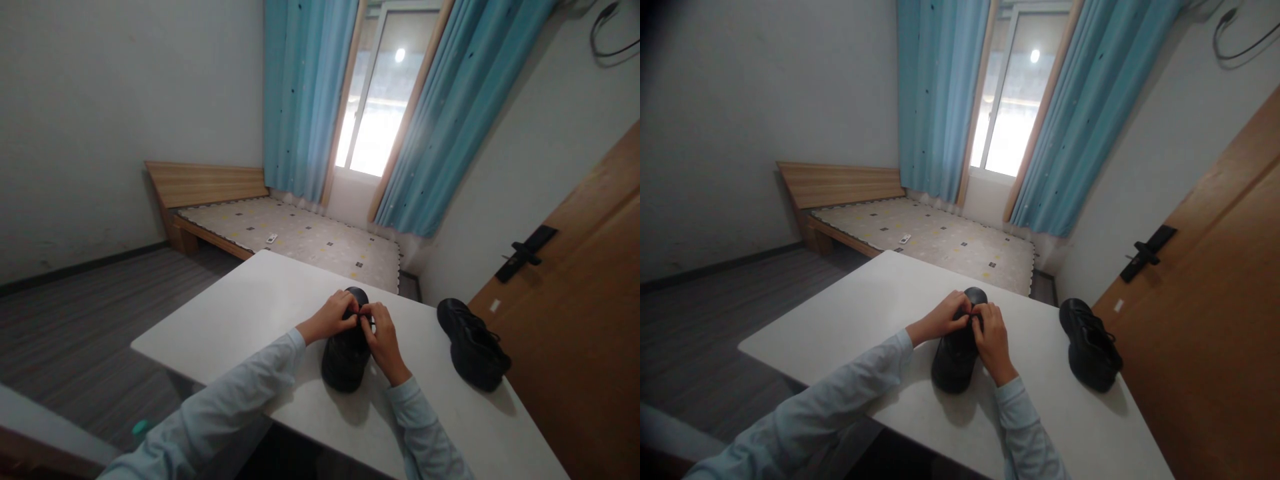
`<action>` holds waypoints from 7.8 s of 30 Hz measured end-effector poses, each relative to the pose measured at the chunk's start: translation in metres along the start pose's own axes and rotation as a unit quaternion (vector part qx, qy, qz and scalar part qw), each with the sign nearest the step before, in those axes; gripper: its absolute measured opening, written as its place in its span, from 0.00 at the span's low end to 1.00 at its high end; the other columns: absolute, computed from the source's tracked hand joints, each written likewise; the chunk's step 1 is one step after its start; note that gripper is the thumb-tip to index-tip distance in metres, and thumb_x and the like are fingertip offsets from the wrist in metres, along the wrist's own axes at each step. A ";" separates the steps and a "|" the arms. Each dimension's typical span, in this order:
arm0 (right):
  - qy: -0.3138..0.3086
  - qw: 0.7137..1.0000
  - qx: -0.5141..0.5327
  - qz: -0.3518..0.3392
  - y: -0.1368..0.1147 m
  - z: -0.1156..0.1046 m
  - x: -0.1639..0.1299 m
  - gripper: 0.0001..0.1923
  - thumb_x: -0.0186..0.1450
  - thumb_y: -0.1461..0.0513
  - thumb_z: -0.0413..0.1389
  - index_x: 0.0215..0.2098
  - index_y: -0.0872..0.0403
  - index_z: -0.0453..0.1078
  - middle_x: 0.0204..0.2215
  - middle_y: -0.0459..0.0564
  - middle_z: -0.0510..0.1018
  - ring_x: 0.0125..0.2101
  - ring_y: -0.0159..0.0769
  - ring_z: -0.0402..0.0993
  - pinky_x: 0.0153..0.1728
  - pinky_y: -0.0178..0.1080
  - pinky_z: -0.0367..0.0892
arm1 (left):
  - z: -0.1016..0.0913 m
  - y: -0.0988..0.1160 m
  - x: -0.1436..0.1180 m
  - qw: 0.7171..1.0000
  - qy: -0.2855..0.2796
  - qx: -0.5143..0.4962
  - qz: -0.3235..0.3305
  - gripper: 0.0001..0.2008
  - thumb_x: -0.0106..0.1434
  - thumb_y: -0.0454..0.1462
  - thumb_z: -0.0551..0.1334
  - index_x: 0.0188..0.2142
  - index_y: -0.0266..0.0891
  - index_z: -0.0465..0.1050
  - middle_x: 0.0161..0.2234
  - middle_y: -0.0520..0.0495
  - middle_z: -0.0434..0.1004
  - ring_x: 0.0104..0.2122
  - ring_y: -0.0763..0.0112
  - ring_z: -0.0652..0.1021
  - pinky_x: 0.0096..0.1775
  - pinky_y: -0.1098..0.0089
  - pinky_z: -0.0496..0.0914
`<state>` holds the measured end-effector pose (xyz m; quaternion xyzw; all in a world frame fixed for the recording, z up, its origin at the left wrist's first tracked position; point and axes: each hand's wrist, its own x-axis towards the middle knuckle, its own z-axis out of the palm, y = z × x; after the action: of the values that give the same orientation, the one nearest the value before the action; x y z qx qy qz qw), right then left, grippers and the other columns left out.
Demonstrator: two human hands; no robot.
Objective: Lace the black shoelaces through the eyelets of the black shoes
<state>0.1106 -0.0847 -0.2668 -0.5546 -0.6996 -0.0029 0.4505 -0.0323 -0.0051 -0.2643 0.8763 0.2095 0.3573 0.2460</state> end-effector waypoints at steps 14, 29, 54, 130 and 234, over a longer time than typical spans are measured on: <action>0.059 0.951 0.255 0.167 0.003 0.007 -0.002 0.05 0.59 0.58 0.54 0.31 0.52 0.66 0.31 0.47 0.73 0.36 0.39 0.69 0.41 0.43 0.64 | 0.000 -0.003 -0.001 0.999 0.005 -0.032 0.011 0.05 0.52 0.33 0.56 0.30 0.39 0.59 0.33 0.48 0.66 0.36 0.67 0.66 0.42 0.66 0.63; 0.190 0.756 0.546 0.307 0.008 -0.021 0.009 0.09 0.53 0.60 0.59 0.29 0.51 0.63 0.23 0.42 0.77 0.30 0.36 0.77 0.40 0.44 0.69 | -0.009 0.005 0.001 0.991 -0.029 -0.128 0.020 0.06 0.47 0.28 0.52 0.24 0.38 0.65 0.32 0.48 0.65 0.40 0.66 0.67 0.48 0.65 0.62; 0.053 0.988 0.035 0.144 0.016 -0.021 0.005 0.15 0.59 0.51 0.56 0.26 0.54 0.74 0.27 0.50 0.76 0.30 0.39 0.68 0.37 0.43 0.62 | -0.007 -0.012 0.002 0.997 0.021 0.019 -0.067 0.09 0.57 0.43 0.63 0.30 0.38 0.72 0.34 0.46 0.71 0.39 0.65 0.70 0.43 0.67 0.64; 0.034 0.817 0.546 0.181 -0.010 -0.018 0.019 0.28 0.52 0.60 0.64 0.51 0.45 0.68 0.60 0.49 0.62 0.53 0.42 0.67 0.52 0.45 0.65 | -0.014 -0.011 0.000 0.994 -0.082 -0.065 -0.019 0.23 0.51 0.35 0.63 0.48 0.41 0.66 0.48 0.44 0.68 0.48 0.60 0.70 0.51 0.62 0.63; -0.039 0.943 0.294 0.151 0.031 0.009 -0.002 0.16 0.64 0.53 0.51 0.47 0.50 0.71 0.53 0.50 0.71 0.54 0.43 0.64 0.57 0.49 0.55 | -0.021 -0.002 0.030 0.932 -0.116 -0.308 -0.151 0.08 0.54 0.30 0.62 0.31 0.35 0.62 0.23 0.56 0.68 0.25 0.79 0.69 0.28 0.76 0.63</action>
<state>0.1291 -0.0697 -0.2894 -0.4962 -0.5943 0.2931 0.5610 -0.0283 0.0185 -0.2361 0.7513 0.1888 0.2587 0.5770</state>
